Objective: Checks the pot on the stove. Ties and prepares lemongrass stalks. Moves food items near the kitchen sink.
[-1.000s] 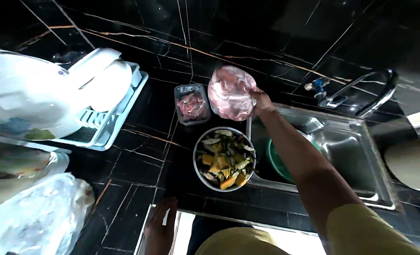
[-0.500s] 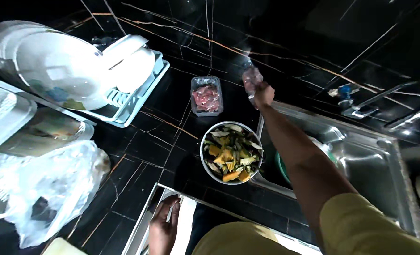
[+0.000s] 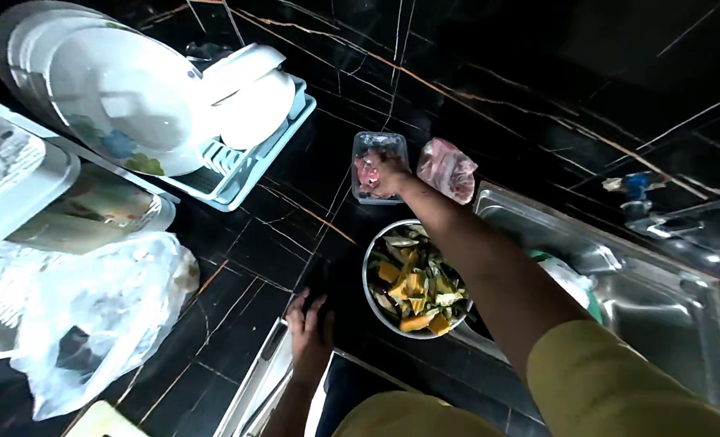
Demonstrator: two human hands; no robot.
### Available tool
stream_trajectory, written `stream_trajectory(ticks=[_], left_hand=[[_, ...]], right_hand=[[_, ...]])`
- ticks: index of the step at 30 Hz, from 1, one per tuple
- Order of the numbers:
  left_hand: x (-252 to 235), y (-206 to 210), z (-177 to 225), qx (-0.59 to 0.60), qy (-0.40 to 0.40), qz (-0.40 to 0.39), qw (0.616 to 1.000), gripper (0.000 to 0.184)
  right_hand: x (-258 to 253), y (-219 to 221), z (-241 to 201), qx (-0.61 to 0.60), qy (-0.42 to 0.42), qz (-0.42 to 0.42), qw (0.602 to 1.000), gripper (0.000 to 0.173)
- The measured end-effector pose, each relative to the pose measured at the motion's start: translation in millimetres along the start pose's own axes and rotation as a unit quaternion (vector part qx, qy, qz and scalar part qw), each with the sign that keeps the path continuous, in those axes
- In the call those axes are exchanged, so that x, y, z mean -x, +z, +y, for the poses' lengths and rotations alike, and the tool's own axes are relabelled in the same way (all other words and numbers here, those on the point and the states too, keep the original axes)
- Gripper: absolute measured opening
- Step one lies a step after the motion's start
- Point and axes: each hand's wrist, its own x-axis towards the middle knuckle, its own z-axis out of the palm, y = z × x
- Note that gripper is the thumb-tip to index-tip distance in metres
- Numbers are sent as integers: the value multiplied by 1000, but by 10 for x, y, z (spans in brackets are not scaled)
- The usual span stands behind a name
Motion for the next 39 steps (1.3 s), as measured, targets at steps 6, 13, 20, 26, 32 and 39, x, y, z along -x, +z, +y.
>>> stream_trajectory(ticks=[6, 13, 20, 26, 32, 39], left_hand=[[-94, 410, -160, -45, 55, 12, 997, 41], [-70, 442, -169, -80, 80, 14, 993, 40], [-90, 365, -156, -69, 96, -39, 992, 50], [-175, 271, -119, -44, 89, -94, 991, 56], [-1086, 227, -69, -16, 88, -126, 988, 58], [-2638, 588, 564, -23, -30, -235, 971, 63]], right_hand=[[-184, -12, -2, 90, 29, -17, 995, 118], [-106, -166, 174, -35, -10, 7, 999, 108], [741, -120, 253, -76, 187, 106, 974, 71], [1656, -128, 512, -201, 163, 213, 942, 34], [3125, 269, 1042, -174, 255, 216, 926, 29], [4249, 579, 1141, -195, 387, 184, 882, 33]])
